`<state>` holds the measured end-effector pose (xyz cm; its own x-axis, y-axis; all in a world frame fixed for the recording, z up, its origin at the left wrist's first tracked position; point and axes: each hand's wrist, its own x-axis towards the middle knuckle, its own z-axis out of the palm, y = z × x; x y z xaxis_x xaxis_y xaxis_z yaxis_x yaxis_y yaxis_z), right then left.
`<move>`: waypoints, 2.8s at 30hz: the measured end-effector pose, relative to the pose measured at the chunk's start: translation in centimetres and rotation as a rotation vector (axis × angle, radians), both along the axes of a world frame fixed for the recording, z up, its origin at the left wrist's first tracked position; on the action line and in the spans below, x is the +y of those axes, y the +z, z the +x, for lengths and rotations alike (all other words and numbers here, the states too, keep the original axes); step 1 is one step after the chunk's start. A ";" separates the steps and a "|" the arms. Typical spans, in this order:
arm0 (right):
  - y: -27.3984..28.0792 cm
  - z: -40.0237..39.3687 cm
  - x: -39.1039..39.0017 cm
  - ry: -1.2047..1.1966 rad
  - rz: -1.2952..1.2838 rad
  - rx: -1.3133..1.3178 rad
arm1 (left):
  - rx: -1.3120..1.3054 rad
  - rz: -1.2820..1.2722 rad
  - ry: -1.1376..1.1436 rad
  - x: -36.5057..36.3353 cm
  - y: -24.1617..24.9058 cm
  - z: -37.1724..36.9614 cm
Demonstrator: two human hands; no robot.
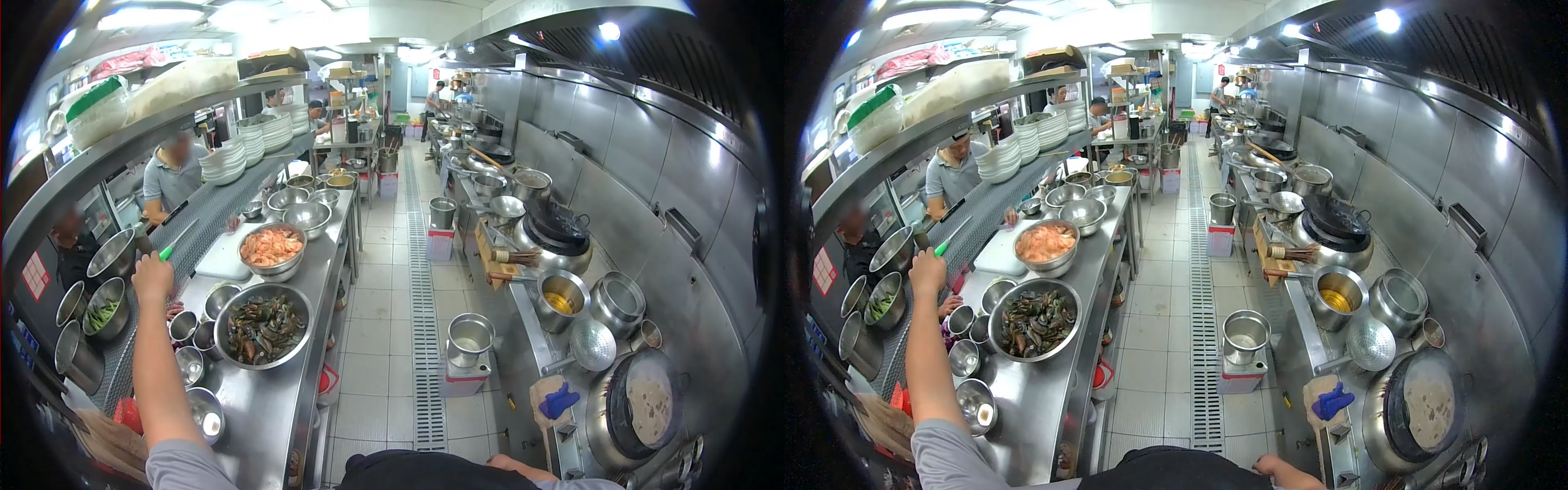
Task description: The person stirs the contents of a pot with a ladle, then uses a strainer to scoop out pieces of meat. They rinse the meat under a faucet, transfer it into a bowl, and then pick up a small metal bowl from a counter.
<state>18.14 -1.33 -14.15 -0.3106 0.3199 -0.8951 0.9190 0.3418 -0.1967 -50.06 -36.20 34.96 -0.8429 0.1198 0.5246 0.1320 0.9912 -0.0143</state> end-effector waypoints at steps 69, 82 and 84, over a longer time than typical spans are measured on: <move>-2.7 1.4 -3.7 0.047 0.034 0.110 | -0.017 -0.025 0.018 0.2 0.4 0.3; -0.4 2.6 -6.0 -0.095 0.085 0.153 | -0.015 -0.029 0.005 -0.2 0.0 -0.5; 0.0 2.3 -6.2 -0.120 0.143 0.099 | -0.008 -0.021 -0.006 -0.2 0.0 -0.2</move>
